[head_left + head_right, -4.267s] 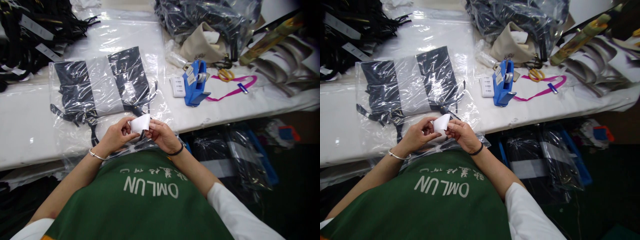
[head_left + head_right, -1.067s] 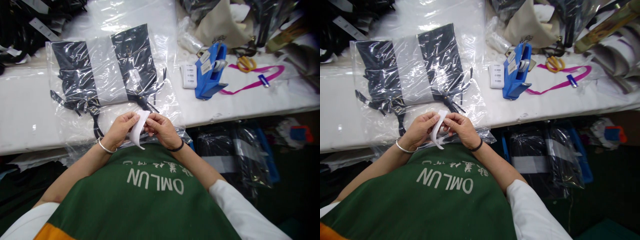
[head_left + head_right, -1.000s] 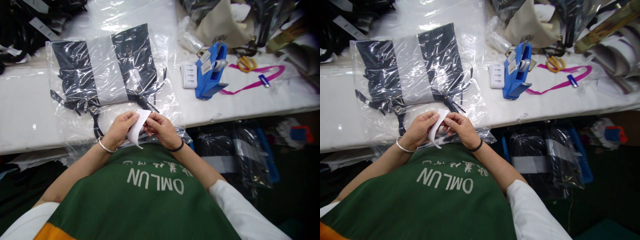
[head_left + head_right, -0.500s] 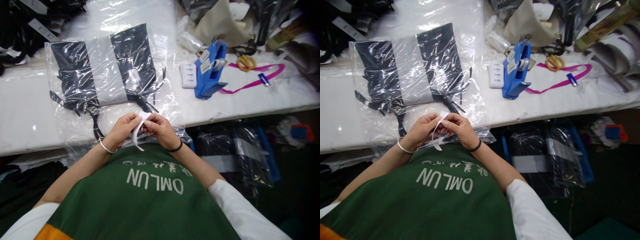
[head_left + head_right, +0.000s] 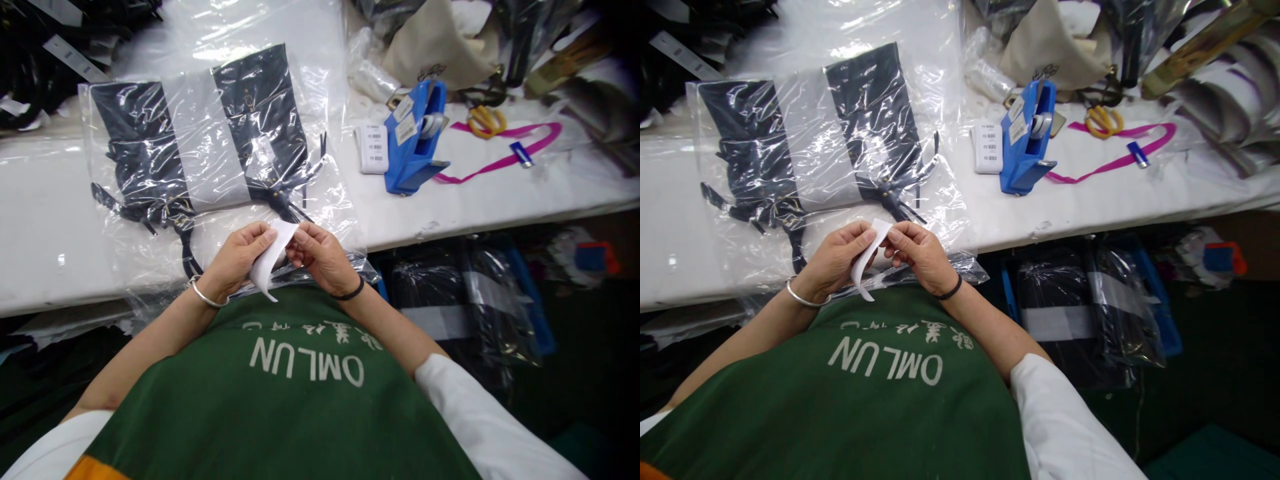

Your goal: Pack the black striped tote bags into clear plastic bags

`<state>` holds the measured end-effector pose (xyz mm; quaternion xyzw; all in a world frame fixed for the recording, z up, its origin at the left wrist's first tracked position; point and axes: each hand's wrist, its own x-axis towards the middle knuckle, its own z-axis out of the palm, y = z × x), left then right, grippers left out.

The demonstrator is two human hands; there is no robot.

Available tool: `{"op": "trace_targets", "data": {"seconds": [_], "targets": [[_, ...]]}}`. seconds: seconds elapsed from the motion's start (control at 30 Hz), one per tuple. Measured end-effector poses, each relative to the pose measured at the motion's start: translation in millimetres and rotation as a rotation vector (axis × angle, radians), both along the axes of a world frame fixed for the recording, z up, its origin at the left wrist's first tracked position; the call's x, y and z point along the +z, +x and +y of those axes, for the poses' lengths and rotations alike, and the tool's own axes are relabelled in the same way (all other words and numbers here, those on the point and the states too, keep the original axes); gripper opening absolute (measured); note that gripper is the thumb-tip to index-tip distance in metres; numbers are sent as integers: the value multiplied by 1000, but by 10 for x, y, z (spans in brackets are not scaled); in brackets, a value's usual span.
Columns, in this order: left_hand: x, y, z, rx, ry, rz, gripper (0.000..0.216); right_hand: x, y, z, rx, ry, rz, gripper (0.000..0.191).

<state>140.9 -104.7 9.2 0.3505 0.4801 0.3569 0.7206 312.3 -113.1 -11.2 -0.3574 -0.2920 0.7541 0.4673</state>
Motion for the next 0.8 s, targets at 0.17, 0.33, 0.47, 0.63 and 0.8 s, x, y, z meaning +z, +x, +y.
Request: {"op": "trace_targets", "data": {"seconds": [0.17,0.33,0.47,0.63,0.8], "targets": [[-1,-3,-4,-9,1,16,34,16,1,2,2,3,2,35],[-8,-13,3,-15,2,51,35,27,11,5,2,-3,5,33],[2,-10,9,-10,4,54,37,31,17,10,8,-15,-2,32],[-5,-12,15,-6,7,45,37,27,15,17,13,-11,18,33],[-21,-19,13,-5,21,38,36,23,21,21,23,4,31,31]]}}
